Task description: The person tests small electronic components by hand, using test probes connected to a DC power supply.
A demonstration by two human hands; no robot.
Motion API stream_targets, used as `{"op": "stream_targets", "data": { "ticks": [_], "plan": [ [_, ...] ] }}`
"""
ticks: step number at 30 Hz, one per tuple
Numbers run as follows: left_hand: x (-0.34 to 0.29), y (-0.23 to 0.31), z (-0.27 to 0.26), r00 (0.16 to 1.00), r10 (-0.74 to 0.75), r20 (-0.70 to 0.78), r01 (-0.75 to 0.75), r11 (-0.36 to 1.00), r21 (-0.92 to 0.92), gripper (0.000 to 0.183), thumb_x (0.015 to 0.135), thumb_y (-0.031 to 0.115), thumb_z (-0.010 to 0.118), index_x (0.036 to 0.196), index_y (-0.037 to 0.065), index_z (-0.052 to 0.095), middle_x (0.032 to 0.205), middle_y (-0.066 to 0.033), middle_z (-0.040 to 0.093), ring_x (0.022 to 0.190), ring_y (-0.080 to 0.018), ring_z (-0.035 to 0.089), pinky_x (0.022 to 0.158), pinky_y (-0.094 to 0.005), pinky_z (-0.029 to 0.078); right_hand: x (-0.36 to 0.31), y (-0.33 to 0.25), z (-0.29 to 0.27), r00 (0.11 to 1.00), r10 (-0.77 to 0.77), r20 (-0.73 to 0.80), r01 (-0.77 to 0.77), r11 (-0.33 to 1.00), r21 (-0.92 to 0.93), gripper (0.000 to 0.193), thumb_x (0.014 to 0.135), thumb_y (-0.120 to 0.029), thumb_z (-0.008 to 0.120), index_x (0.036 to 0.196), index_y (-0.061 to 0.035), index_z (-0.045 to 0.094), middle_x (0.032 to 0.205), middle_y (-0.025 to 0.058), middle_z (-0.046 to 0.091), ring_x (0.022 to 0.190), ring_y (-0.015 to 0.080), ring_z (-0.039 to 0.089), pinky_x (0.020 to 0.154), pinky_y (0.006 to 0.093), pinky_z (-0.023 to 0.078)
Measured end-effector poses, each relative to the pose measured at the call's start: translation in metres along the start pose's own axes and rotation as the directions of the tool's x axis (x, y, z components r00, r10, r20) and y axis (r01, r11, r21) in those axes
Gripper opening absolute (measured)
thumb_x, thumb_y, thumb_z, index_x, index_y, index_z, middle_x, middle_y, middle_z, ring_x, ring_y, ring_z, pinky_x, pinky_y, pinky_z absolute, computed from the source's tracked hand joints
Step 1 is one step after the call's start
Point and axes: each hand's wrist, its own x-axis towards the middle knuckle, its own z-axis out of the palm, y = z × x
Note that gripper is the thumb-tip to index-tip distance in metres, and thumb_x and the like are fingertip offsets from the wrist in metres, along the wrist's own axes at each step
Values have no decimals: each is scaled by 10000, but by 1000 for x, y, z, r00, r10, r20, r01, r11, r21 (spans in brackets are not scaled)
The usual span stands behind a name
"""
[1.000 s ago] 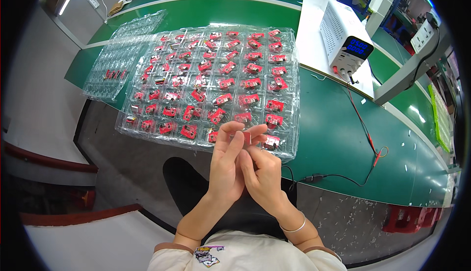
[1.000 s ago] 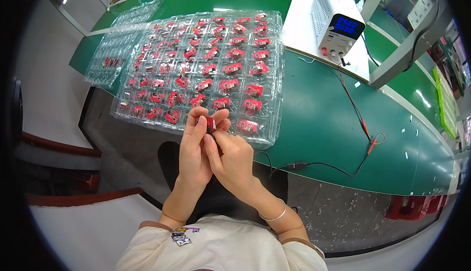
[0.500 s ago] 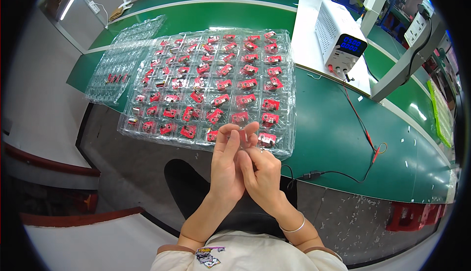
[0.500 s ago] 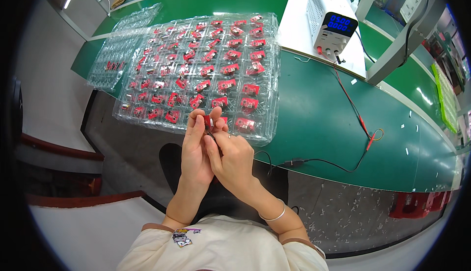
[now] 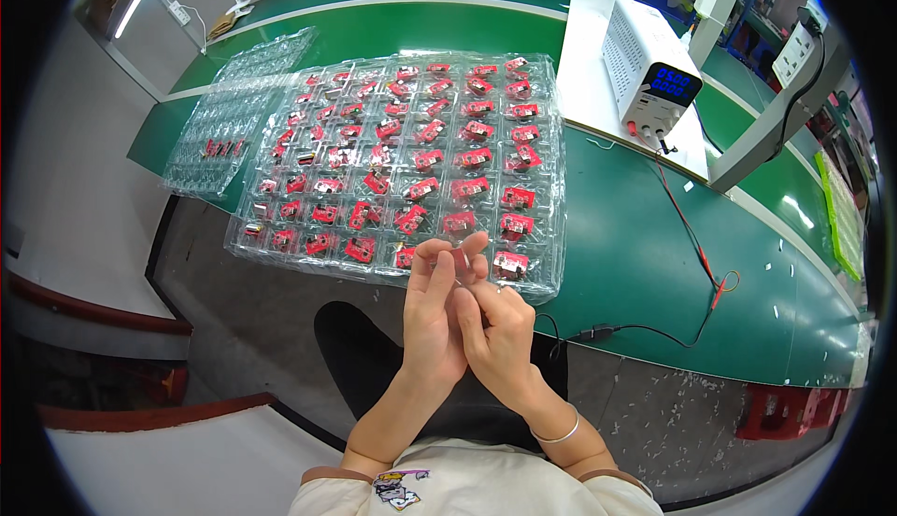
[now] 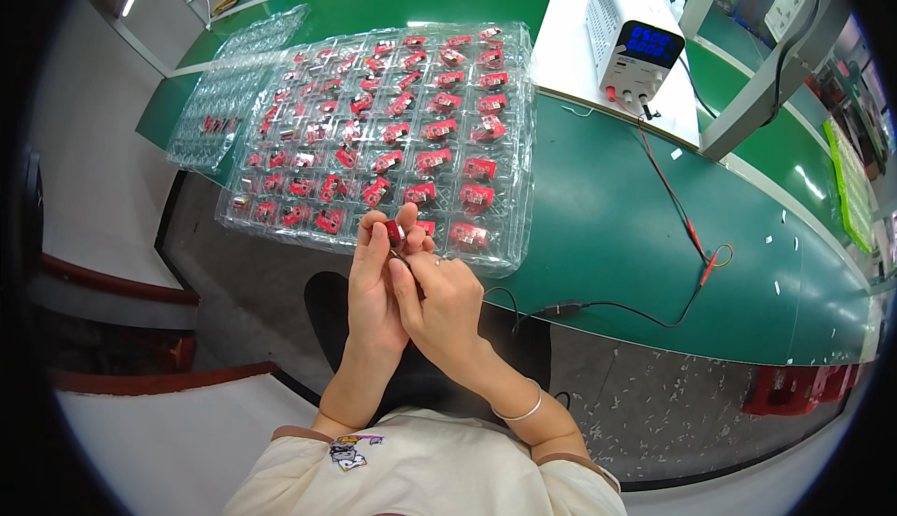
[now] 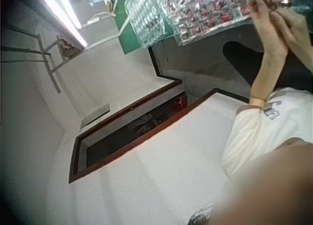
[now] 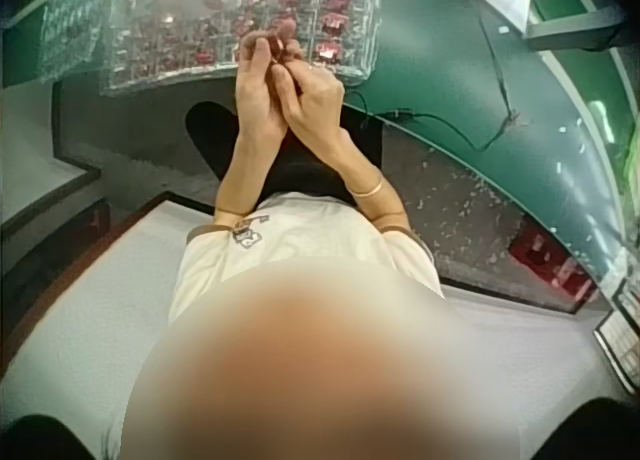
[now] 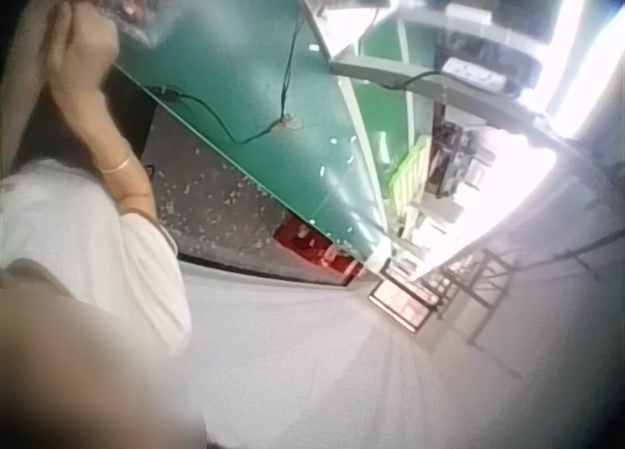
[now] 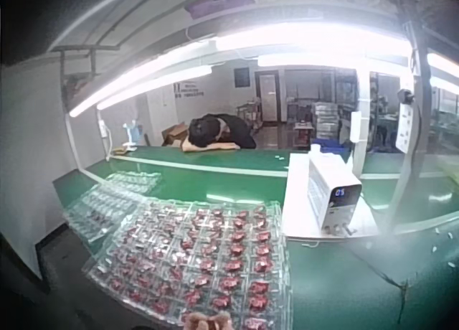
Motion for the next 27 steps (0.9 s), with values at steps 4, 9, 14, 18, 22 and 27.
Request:
{"op": "stream_targets", "data": {
  "ticks": [4, 9, 14, 18, 22, 27],
  "plan": [
    [-1, -3, 1, 1000, 21, 12, -20, 999, -41, 109, 919, 190, 497, 1013, 134, 492, 1123, -123, 547, 862, -131, 494, 780, -268, 450, -2, 1, 0, 1000, 20, -6, -20, 1000, 18, 102, 807, -109, 580, 731, -40, 585, 599, 92, 540, 501, 262, 468, 487, 355, 357],
    [-2, -5, -2, 998, 54, 28, -54, 999, 8, 123, 920, 216, 494, 1015, 137, 496, 1106, -93, 550, 869, -148, 489, 814, -288, 432, -2, -1, -2, 1000, 30, -5, -30, 999, 36, 101, 808, -111, 582, 743, -33, 588, 611, 97, 547, 506, 262, 467, 496, 358, 360],
    [-5, -11, 0, 992, 120, 26, -122, 988, 98, 169, 938, 269, 450, 1021, 127, 488, 1095, -93, 543, 886, -171, 482, 824, -303, 419, -3, 0, -3, 999, 50, 0, -50, 997, 62, 112, 817, -119, 579, 769, -20, 599, 625, 111, 561, 522, 271, 471, 504, 360, 361],
    [-5, -16, -7, 940, 314, 136, -338, 915, 220, 191, 968, 245, 368, 1051, 89, 439, 1138, -181, 522, 889, -163, 514, 744, -274, 455, -4, -1, -5, 995, 96, 11, -97, 988, 120, 131, 824, -126, 574, 774, -9, 601, 618, 123, 563, 538, 278, 485, 509, 362, 369],
    [-6, -20, -11, 889, 416, 189, -457, 811, 366, 208, 975, 246, 335, 1053, 74, 424, 1149, -196, 510, 867, -168, 544, 752, -280, 466, -2, -4, -6, 996, 82, 38, -87, 983, 161, 229, 853, -76, 524, 642, 14, 519, 543, 94, 493, 487, 201, 420, 480, 311, 342],
    [-11, -20, -15, 893, 406, 192, -449, 813, 371, 219, 972, 244, 342, 1080, 70, 419, 1183, -201, 493, 923, -183, 549, 795, -299, 463, -1, -4, -9, 995, 79, 62, -88, 982, 165, 237, 858, -79, 520, 640, 14, 517, 542, 93, 496, 491, 195, 445, 483, 308, 346]
  ]
}}
